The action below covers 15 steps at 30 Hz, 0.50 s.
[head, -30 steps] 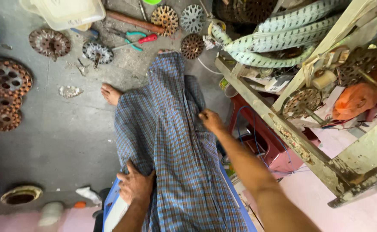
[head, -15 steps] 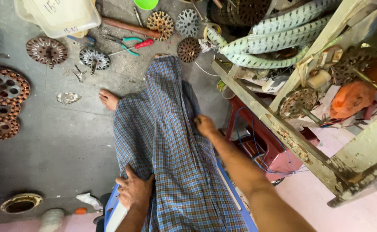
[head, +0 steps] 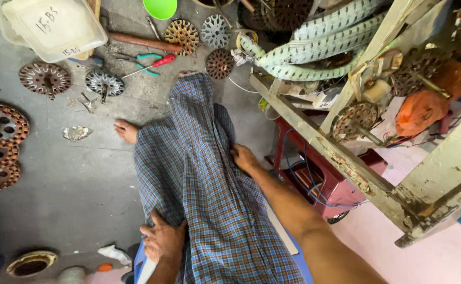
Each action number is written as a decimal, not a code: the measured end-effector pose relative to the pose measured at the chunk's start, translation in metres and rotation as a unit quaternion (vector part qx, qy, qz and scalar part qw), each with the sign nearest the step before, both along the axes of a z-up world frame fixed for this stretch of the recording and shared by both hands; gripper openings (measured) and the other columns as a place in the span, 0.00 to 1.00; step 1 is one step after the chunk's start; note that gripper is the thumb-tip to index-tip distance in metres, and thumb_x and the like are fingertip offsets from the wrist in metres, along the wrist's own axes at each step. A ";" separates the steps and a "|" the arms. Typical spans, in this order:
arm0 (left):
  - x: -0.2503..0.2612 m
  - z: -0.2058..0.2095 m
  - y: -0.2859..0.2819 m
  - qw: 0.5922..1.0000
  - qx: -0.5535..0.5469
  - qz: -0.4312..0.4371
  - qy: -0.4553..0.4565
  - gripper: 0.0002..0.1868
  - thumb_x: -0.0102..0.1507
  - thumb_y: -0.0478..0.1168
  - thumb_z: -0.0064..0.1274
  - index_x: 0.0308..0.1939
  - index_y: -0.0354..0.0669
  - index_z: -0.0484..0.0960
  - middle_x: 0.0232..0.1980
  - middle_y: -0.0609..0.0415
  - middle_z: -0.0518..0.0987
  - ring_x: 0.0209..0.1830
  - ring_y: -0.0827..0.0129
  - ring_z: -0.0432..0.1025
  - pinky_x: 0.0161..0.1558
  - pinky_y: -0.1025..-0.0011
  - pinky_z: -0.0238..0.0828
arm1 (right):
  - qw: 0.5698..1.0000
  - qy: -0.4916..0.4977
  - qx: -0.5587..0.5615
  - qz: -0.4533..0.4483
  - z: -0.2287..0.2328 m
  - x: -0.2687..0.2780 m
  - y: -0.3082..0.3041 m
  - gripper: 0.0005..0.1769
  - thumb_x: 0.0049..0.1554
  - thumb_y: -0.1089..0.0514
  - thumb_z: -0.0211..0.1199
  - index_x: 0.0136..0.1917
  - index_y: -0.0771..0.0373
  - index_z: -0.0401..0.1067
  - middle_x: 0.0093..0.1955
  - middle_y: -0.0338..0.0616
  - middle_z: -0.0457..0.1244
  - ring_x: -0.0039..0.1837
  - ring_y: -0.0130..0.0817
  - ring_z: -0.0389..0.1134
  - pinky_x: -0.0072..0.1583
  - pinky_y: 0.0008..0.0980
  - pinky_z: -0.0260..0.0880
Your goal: The person uses an Allen key to tighten bolts on a motor stator mounted in a machine, then removes the stator and places it on the workbench. They pick up another stator from the floor, inspect it, and place it on the bench alongside other components.
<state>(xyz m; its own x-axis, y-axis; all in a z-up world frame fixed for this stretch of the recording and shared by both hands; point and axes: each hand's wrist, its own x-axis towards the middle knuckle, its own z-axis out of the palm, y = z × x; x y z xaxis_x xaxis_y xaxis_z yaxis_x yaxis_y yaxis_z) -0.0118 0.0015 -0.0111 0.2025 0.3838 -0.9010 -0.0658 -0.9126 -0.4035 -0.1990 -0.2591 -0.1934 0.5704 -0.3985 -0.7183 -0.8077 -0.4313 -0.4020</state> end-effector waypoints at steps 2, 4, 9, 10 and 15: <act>-0.002 0.005 0.001 1.000 0.006 -0.002 0.013 0.62 0.47 0.71 0.68 0.77 0.60 0.53 0.65 0.39 0.65 0.63 0.41 0.69 0.59 0.52 0.72 | 0.995 0.014 0.093 -0.045 0.011 -0.014 0.007 0.07 0.59 0.61 0.59 0.49 0.66 0.73 0.45 0.58 0.69 0.47 0.51 0.70 0.51 0.43 0.69; -0.001 0.002 -0.001 1.000 0.010 0.004 0.015 0.61 0.47 0.72 0.68 0.77 0.59 0.54 0.65 0.40 0.65 0.63 0.41 0.69 0.59 0.51 0.72 | 0.980 0.048 0.191 -0.023 0.018 -0.022 -0.007 0.08 0.58 0.61 0.58 0.50 0.64 0.74 0.44 0.55 0.69 0.45 0.46 0.71 0.49 0.41 0.70; 0.004 0.002 -0.006 1.000 0.013 -0.001 0.014 0.61 0.47 0.72 0.68 0.76 0.59 0.55 0.66 0.41 0.64 0.62 0.42 0.70 0.57 0.51 0.73 | 0.952 0.199 0.226 0.058 0.018 -0.017 -0.030 0.09 0.59 0.60 0.57 0.50 0.63 0.76 0.41 0.57 0.69 0.41 0.47 0.70 0.46 0.44 0.70; 0.006 0.002 -0.004 1.000 0.020 0.000 0.015 0.61 0.47 0.71 0.69 0.76 0.60 0.55 0.66 0.41 0.65 0.62 0.43 0.70 0.58 0.52 0.73 | 0.975 0.162 0.149 0.023 0.012 -0.013 -0.020 0.08 0.60 0.59 0.59 0.50 0.63 0.76 0.42 0.57 0.70 0.43 0.49 0.71 0.46 0.43 0.69; -0.002 -0.004 -0.007 0.999 0.032 -0.009 0.025 0.63 0.45 0.71 0.69 0.78 0.64 0.53 0.65 0.43 0.66 0.62 0.44 0.71 0.58 0.53 0.73 | 0.987 0.074 0.086 -0.110 -0.005 -0.012 0.004 0.18 0.56 0.64 0.56 0.59 0.62 0.75 0.49 0.57 0.70 0.49 0.43 0.71 0.51 0.38 0.72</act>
